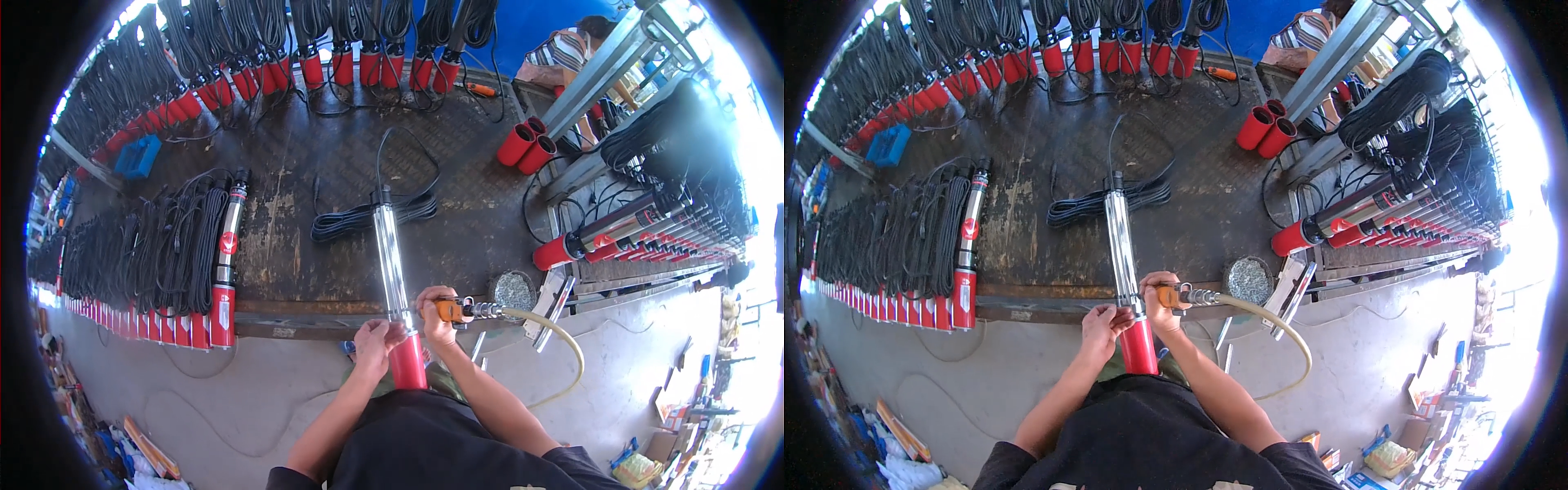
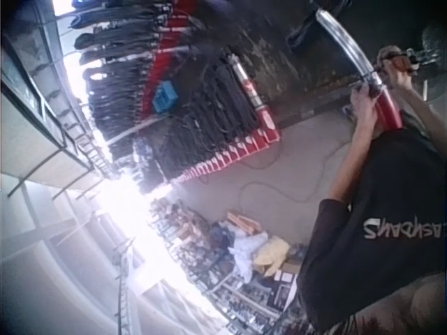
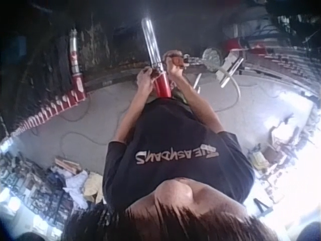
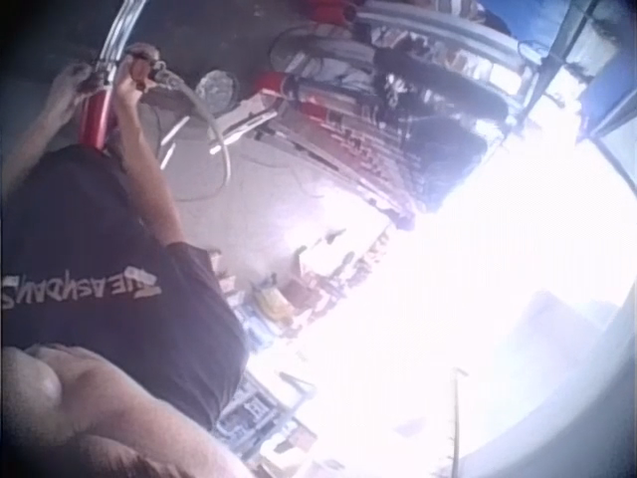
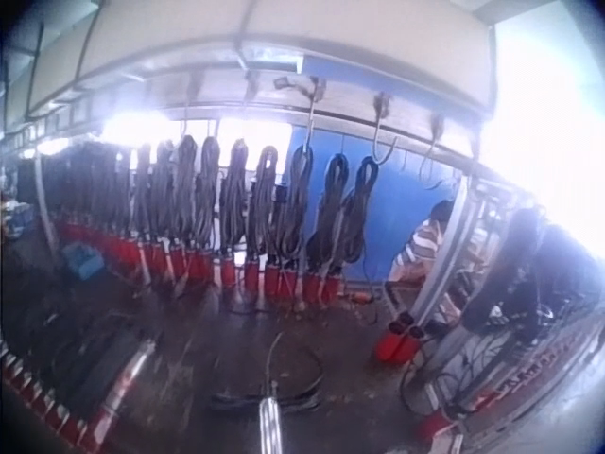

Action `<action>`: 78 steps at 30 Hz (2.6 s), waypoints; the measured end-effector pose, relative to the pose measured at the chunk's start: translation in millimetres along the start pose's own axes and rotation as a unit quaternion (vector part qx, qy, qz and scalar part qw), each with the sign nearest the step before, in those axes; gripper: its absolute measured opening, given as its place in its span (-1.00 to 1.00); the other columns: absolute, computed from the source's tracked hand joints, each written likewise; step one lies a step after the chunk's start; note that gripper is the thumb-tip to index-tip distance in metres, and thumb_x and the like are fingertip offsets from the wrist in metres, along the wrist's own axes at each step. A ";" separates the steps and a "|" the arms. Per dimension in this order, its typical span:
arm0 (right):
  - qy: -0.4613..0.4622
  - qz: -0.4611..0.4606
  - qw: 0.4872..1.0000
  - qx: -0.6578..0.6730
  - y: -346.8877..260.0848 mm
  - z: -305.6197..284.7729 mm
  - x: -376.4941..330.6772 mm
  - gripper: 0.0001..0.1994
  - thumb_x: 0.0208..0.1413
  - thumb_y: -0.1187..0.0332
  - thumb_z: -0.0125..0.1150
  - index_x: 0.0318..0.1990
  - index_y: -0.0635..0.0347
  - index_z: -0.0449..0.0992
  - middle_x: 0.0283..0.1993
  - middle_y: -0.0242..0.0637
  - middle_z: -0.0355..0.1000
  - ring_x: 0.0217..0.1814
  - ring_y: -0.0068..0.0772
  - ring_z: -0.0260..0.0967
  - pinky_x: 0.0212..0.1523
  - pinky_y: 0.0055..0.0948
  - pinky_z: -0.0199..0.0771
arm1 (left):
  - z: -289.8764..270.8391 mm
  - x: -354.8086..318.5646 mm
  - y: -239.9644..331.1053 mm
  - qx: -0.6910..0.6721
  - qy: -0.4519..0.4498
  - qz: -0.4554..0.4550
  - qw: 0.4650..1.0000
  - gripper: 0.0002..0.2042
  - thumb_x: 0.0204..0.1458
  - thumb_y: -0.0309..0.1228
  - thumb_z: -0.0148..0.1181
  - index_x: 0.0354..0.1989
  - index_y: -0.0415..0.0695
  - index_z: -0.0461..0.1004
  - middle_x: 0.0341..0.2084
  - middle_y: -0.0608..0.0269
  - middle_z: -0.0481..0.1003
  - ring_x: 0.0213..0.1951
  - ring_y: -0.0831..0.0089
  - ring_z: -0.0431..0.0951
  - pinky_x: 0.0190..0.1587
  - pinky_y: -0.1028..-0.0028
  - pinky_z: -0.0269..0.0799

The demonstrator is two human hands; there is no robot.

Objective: The person assembles a submersible pump by sliding a red protective sleeve onto the pump body, tightening screws using a pneumatic screwdriver, and organizing the power cables.

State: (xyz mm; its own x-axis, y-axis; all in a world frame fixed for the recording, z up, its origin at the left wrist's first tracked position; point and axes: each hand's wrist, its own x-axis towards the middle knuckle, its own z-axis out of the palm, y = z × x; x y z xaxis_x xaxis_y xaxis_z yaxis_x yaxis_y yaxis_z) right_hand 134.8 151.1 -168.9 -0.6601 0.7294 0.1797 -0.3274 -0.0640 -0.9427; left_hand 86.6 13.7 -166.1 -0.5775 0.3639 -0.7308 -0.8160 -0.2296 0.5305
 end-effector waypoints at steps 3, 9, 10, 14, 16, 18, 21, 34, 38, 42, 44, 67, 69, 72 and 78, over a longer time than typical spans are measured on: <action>0.019 0.046 0.998 -0.045 -14.5 -1.3 -0.9 -0.77 0.11 0.62 -0.01 -0.07 0.24 0.36 -0.22 -0.20 0.43 -0.35 -0.55 0.36 -0.30 -0.53 0.43 | -6.8 6.7 -4.7 0.004 -0.065 -0.053 0.996 -0.88 0.28 -0.43 0.13 -0.22 -0.24 0.45 -0.41 0.15 0.57 -0.43 0.38 0.60 -0.34 0.41 0.60; 0.102 0.041 0.992 0.055 -64.6 -6.4 -20.4 -0.75 0.07 0.55 -0.02 -0.06 0.29 0.34 -0.25 -0.17 0.43 -0.28 -0.44 0.37 -0.20 -0.43 0.45 | -5.7 12.6 -12.3 -0.069 -0.146 -0.146 0.976 -0.85 0.28 -0.42 0.13 -0.23 -0.27 0.51 -0.45 0.18 0.56 -0.43 0.45 0.56 -0.39 0.51 0.50; 0.113 0.037 0.990 0.076 -68.7 -4.1 -22.1 -0.74 0.05 0.56 -0.03 -0.07 0.30 0.35 -0.26 -0.15 0.42 -0.29 -0.42 0.37 -0.20 -0.41 0.46 | -7.4 12.1 -12.1 -0.104 -0.157 -0.171 0.967 -0.85 0.28 -0.42 0.13 -0.22 -0.28 0.51 -0.44 0.18 0.56 -0.42 0.44 0.56 -0.38 0.52 0.50; 0.156 0.022 0.980 0.122 -79.5 -2.6 -21.0 -0.73 -0.06 0.59 -0.05 -0.13 0.33 0.37 -0.28 -0.10 0.42 -0.33 -0.38 0.37 -0.18 -0.32 0.48 | -1.1 3.7 -15.8 -0.165 -0.192 -0.188 0.949 -0.81 0.31 -0.42 0.09 -0.16 -0.34 0.50 -0.41 0.15 0.56 -0.38 0.41 0.57 -0.33 0.53 0.55; 0.171 0.033 0.976 0.131 -78.9 -5.3 -21.3 -0.72 -0.09 0.53 0.02 -0.15 0.27 0.37 -0.24 -0.13 0.38 -0.34 -0.37 0.32 -0.16 -0.23 0.43 | 3.0 0.8 -18.8 -0.177 -0.190 -0.178 0.949 -0.81 0.30 -0.41 0.09 -0.15 -0.33 0.50 -0.38 0.15 0.56 -0.37 0.41 0.58 -0.30 0.53 0.56; 0.168 0.028 0.976 0.137 -80.0 -5.8 -20.8 -0.72 -0.10 0.54 0.02 -0.15 0.26 0.37 -0.24 -0.13 0.38 -0.34 -0.36 0.32 -0.16 -0.23 0.43 | 5.6 -1.8 -22.4 -0.199 -0.193 -0.178 0.944 -0.81 0.29 -0.41 0.11 -0.14 -0.31 0.51 -0.34 0.16 0.56 -0.34 0.40 0.58 -0.29 0.53 0.55; 0.133 -0.004 0.984 0.115 -73.6 -4.1 -21.7 -0.73 -0.09 0.55 0.01 -0.15 0.26 0.36 -0.23 -0.11 0.38 -0.34 -0.35 0.33 -0.17 -0.24 0.46 | 10.0 -1.0 -24.8 -0.213 -0.164 -0.181 0.946 -0.82 0.26 -0.39 0.17 -0.16 -0.27 0.51 -0.41 0.19 0.54 -0.41 0.42 0.55 -0.39 0.55 0.49; -0.018 0.022 1.000 -0.003 -21.9 -5.7 -0.5 -0.75 0.07 0.61 -0.03 -0.07 0.23 0.33 -0.18 -0.16 0.41 -0.24 -0.43 0.39 -0.12 -0.40 0.47 | 0.6 44.0 -21.1 -0.185 -0.124 -0.207 0.953 -0.79 0.26 -0.46 -0.02 -0.22 -0.36 0.49 -0.54 0.25 0.45 -0.58 0.52 0.36 -0.60 0.60 0.17; -0.006 0.040 0.999 -0.010 -19.5 -1.0 10.4 -0.77 0.08 0.61 -0.04 -0.09 0.20 0.32 -0.19 -0.18 0.41 -0.25 -0.45 0.39 -0.15 -0.39 0.48 | 0.3 32.2 -1.0 -0.015 -0.124 -0.160 0.979 -0.79 0.22 -0.42 0.05 -0.23 -0.35 0.53 -0.55 0.20 0.49 -0.59 0.47 0.46 -0.63 0.53 0.23; -0.080 0.003 0.996 -0.043 -9.3 -6.3 11.8 -0.81 0.07 0.67 -0.01 -0.18 0.23 0.35 -0.23 -0.18 0.43 -0.32 -0.48 0.40 -0.25 -0.44 0.50 | -21.7 36.4 -8.2 0.090 -0.062 -0.058 0.992 -0.84 0.16 -0.41 0.14 -0.35 -0.26 0.53 -0.54 0.19 0.51 -0.67 0.47 0.42 -0.69 0.52 0.23; -0.119 -0.009 0.992 -0.043 -5.7 -7.9 11.4 -0.83 0.04 0.70 0.02 -0.24 0.24 0.37 -0.26 -0.18 0.43 -0.36 -0.49 0.39 -0.28 -0.46 0.50 | -26.0 35.8 -18.1 0.144 -0.022 0.001 0.989 -0.87 0.16 -0.42 0.16 -0.32 -0.24 0.52 -0.55 0.24 0.48 -0.63 0.54 0.41 -0.66 0.53 0.24; 0.258 0.057 0.960 0.094 -38.0 -49.5 -24.5 -0.39 0.26 -0.23 -0.18 -0.13 0.22 0.48 -0.27 -0.26 0.47 -0.30 -0.42 0.33 -0.17 -0.43 0.32 | 27.1 22.2 -49.1 0.565 0.246 0.354 0.703 -0.13 -0.23 -0.12 0.55 0.20 -0.29 0.20 -0.01 -0.16 0.35 0.06 -0.14 0.36 0.14 0.01 0.29; 0.326 0.222 0.882 0.259 -35.6 -48.4 -19.3 -0.38 0.21 -0.28 -0.14 -0.21 0.18 0.51 -0.40 -0.33 0.45 -0.45 -0.43 0.28 -0.34 -0.44 0.28 | 29.6 21.5 -47.4 0.564 0.245 0.348 0.708 -0.17 -0.20 -0.17 0.51 0.20 -0.29 0.19 -0.01 -0.17 0.36 0.07 -0.14 0.36 0.13 0.02 0.29; 0.375 0.336 0.774 0.383 2.8 -65.3 -1.7 -0.33 0.12 -0.36 -0.06 -0.30 0.18 0.51 -0.49 -0.34 0.41 -0.52 -0.44 0.25 -0.48 -0.48 0.24 | 51.9 10.7 -29.1 0.627 0.255 0.280 0.681 -0.22 -0.24 -0.19 0.54 0.10 -0.28 0.21 -0.04 -0.19 0.36 0.03 -0.14 0.42 0.08 0.06 0.38; 0.429 0.367 0.695 0.446 77.2 -65.5 15.7 -0.41 0.07 -0.29 0.06 -0.29 0.15 0.47 -0.44 -0.27 0.44 -0.59 -0.47 0.30 -0.58 -0.55 0.32 | 5.7 28.7 -8.8 0.607 0.196 0.229 0.735 -0.23 -0.35 -0.18 0.60 -0.04 -0.34 0.26 -0.08 -0.25 0.40 -0.03 -0.12 0.49 0.00 0.11 0.47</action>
State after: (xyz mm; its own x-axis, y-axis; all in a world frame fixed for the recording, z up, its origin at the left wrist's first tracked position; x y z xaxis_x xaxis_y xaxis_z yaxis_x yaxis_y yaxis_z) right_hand 143.4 202.2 -257.2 -0.3506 0.3911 -0.8509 -0.6571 -0.7501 -0.0740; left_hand 77.3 31.4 -189.3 -0.9420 0.1569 -0.2966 -0.0461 0.8150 0.5776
